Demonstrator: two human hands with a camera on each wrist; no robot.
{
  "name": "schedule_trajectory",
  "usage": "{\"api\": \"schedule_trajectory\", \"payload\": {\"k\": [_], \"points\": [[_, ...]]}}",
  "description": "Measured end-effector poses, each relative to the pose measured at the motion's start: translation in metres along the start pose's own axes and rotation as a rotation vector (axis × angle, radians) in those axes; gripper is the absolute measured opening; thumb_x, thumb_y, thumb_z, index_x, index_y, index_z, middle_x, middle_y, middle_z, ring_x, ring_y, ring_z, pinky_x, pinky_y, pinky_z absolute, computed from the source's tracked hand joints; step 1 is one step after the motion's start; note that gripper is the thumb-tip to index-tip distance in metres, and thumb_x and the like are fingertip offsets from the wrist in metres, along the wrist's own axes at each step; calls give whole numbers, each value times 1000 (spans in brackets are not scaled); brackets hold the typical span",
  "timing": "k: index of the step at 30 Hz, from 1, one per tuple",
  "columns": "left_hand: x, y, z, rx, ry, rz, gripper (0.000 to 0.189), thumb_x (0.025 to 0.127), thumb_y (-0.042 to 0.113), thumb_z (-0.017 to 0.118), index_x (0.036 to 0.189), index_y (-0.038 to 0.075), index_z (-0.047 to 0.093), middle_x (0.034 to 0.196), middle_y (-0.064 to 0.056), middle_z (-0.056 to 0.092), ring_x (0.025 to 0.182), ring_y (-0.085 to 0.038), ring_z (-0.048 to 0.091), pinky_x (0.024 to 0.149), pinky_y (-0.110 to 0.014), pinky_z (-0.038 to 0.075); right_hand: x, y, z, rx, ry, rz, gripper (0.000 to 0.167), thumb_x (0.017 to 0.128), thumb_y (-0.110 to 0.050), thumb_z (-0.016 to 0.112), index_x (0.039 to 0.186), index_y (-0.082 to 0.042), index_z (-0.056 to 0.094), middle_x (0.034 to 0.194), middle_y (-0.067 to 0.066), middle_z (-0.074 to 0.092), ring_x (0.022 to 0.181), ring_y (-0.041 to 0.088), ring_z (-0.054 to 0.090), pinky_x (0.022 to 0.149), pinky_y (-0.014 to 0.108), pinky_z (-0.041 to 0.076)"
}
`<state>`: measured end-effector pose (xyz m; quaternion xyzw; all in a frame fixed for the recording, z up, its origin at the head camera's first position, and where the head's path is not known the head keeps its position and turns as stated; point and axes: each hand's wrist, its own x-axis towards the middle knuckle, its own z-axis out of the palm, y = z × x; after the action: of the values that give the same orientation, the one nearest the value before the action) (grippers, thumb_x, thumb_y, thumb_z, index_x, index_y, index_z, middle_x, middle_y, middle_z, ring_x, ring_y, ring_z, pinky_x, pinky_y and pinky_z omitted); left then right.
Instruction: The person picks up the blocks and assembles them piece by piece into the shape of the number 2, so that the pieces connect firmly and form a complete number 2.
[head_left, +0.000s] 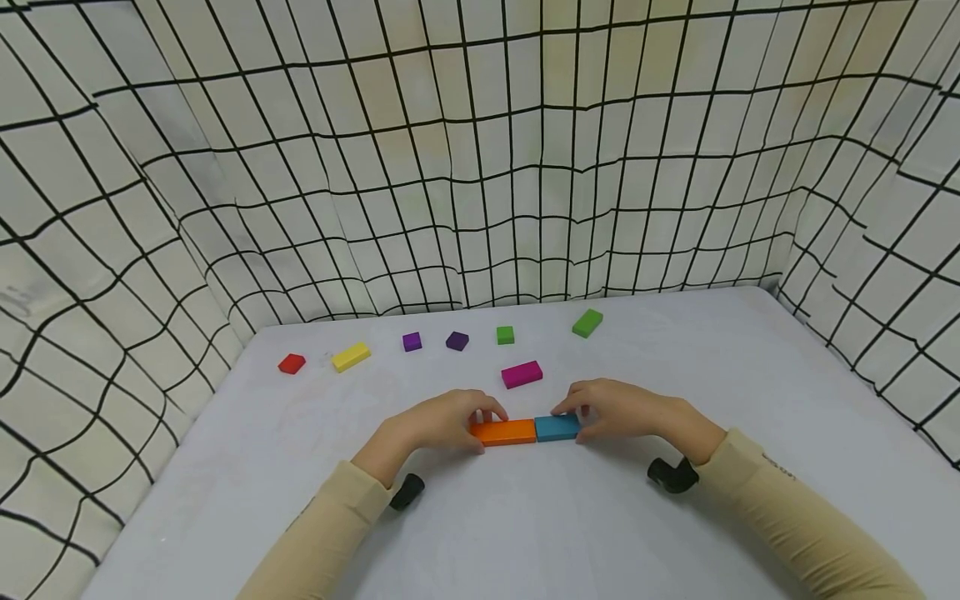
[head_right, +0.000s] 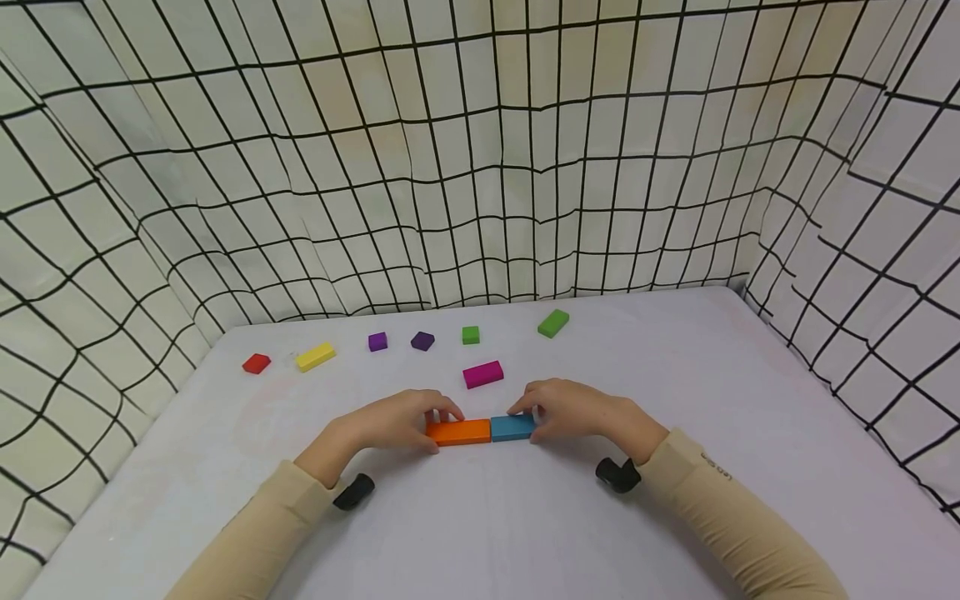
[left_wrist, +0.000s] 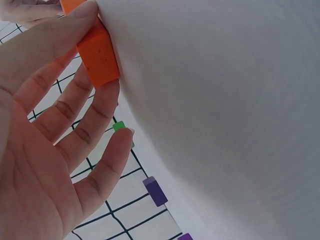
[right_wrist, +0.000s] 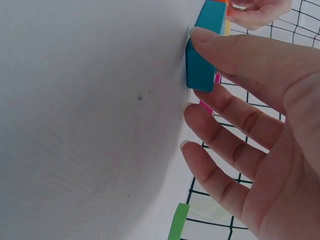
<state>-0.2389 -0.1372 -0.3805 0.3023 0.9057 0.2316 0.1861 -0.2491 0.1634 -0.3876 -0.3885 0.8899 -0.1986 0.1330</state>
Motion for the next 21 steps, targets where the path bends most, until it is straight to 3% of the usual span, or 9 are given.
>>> {"api": "schedule_trajectory", "payload": {"k": [21], "points": [[0, 1, 0, 3, -4, 4, 41, 86, 8, 82, 124, 17, 71, 106, 4, 63, 102, -18, 58, 88, -34, 54, -1, -2, -1, -11, -3, 3, 42, 88, -19, 83, 127, -11, 73, 101, -9, 62, 91, 10, 56, 80, 25, 52]]}}
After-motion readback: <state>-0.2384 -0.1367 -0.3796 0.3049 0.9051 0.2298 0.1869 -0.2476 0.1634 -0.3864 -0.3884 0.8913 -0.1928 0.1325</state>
